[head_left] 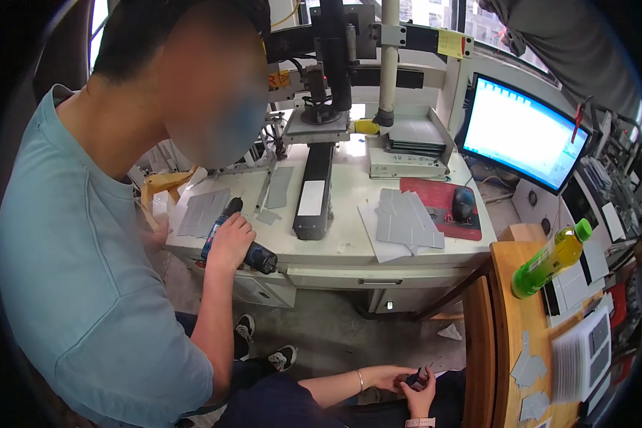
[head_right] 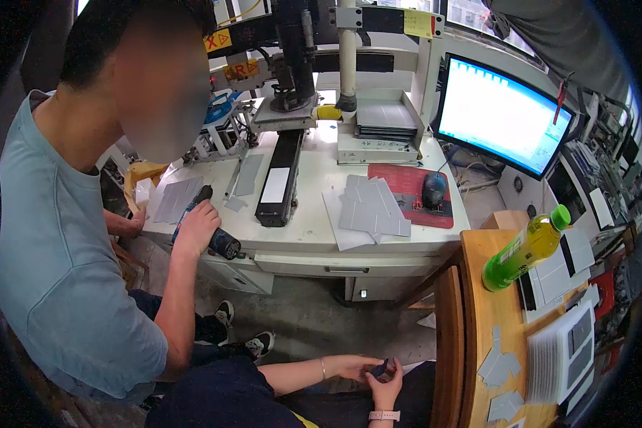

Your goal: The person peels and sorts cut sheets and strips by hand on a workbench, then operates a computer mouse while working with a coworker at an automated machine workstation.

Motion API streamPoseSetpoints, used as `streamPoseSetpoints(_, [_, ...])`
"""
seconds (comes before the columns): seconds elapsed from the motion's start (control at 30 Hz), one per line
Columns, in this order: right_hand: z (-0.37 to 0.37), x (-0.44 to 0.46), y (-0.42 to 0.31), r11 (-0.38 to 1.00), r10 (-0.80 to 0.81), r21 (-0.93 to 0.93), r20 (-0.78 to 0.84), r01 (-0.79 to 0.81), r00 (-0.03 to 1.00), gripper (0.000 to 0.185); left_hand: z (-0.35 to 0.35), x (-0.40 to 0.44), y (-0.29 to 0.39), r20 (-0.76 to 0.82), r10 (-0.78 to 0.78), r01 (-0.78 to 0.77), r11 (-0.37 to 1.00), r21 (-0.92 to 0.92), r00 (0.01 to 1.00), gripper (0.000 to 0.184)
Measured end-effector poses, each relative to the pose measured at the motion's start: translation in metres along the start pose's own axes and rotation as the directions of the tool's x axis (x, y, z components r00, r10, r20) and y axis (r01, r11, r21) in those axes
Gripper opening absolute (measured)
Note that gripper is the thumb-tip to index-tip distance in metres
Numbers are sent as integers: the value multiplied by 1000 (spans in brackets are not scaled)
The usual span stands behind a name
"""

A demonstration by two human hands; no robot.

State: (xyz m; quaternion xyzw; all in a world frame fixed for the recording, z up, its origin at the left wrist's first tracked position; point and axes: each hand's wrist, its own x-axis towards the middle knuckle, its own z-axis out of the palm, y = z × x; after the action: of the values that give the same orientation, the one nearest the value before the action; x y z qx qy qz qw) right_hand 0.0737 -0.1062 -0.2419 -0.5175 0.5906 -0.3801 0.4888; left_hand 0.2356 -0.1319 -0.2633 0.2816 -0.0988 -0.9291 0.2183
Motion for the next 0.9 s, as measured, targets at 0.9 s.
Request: streamPoseSetpoints(0.9, [-1, -5, -9, 999, 51, 11, 19, -52, 999, 87, 1, -1, -6, -8, 24, -24, 998, -65, 1000, 41])
